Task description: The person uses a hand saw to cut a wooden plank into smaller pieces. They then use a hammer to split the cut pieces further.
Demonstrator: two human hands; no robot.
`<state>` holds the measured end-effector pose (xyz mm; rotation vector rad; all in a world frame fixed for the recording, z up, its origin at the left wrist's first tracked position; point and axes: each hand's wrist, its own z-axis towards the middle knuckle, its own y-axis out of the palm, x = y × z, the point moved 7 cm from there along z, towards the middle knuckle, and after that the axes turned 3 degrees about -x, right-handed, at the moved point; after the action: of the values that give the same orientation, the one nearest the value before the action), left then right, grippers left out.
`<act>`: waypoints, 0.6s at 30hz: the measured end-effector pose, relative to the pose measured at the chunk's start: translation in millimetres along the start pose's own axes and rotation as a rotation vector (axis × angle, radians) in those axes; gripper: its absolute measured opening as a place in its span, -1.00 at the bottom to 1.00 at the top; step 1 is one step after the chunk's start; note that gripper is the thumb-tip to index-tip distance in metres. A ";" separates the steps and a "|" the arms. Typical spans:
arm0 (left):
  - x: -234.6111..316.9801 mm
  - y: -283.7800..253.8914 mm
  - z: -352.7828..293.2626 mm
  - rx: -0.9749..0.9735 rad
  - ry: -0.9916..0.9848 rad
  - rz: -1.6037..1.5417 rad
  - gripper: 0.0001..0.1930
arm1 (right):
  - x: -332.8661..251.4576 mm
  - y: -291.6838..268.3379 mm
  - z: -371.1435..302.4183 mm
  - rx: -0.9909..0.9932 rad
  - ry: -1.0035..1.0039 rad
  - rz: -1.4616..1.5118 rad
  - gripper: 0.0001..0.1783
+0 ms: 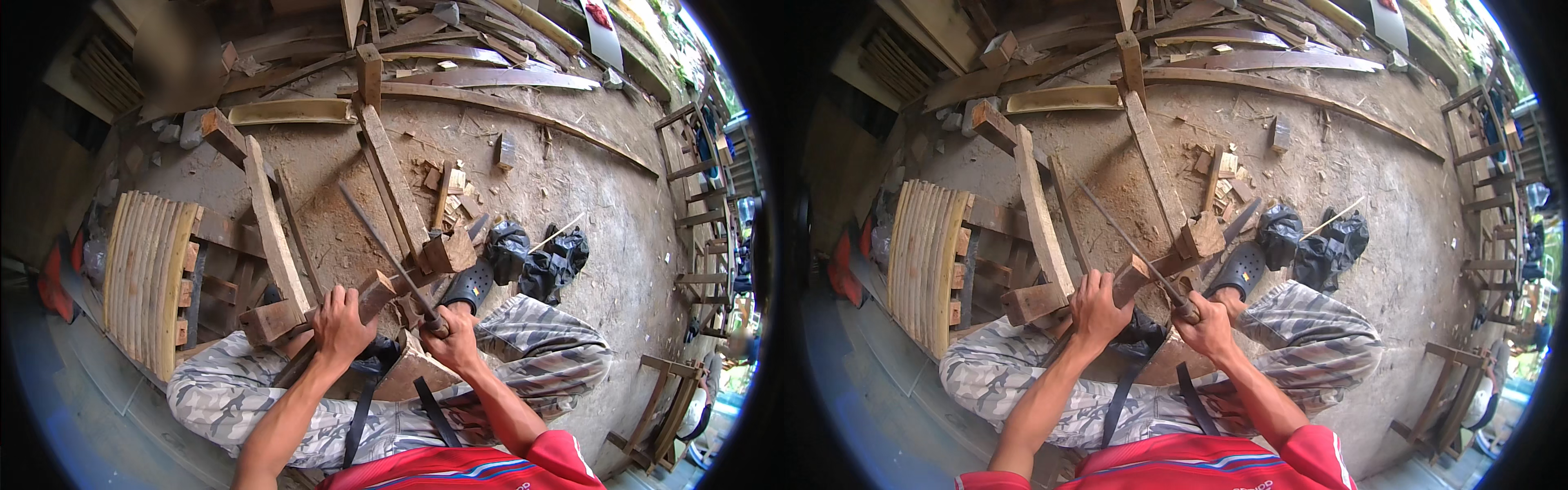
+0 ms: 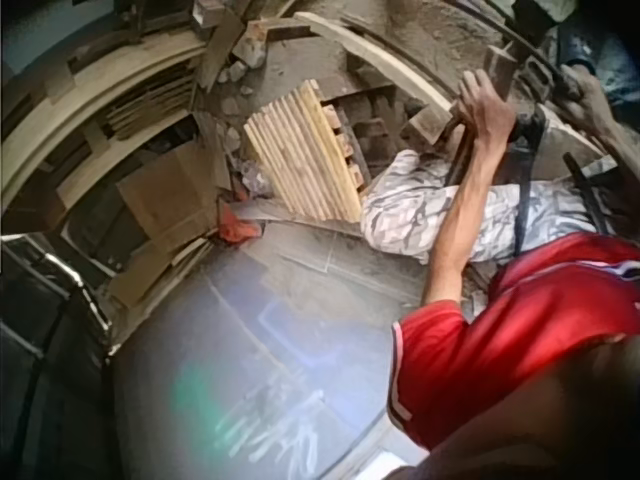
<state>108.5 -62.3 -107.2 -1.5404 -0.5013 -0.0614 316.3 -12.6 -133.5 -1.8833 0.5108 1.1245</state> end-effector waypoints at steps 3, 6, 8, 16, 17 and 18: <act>1.8 0.3 -0.3 -0.005 0.002 0.018 -0.58 | 33.7 14.6 -2.0 -0.066 0.045 0.014 -0.75; 4.9 -1.2 1.1 0.000 0.008 0.033 -0.57 | 70.2 22.3 0.3 -0.029 0.082 0.074 -0.76; -2.3 -0.8 -5.7 0.002 -0.019 0.035 -0.57 | -20.0 -13.2 1.6 0.083 -0.022 0.044 -0.76; 3.7 -4.8 -2.7 0.032 0.022 0.036 -0.56 | 10.4 -4.7 -2.4 0.088 0.032 -0.029 -0.78; 2.6 -3.2 -3.1 0.019 0.003 0.033 -0.55 | -1.9 -13.3 -4.7 0.128 -0.020 -0.032 -0.79; 2.0 -1.5 -2.5 0.006 -0.016 0.029 -0.55 | -6.2 -13.5 -4.4 0.102 -0.041 -0.006 -0.79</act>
<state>110.5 -64.2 -105.0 -1.5433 -0.4914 -0.0255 324.7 -9.3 -121.0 -1.7694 0.5289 1.1105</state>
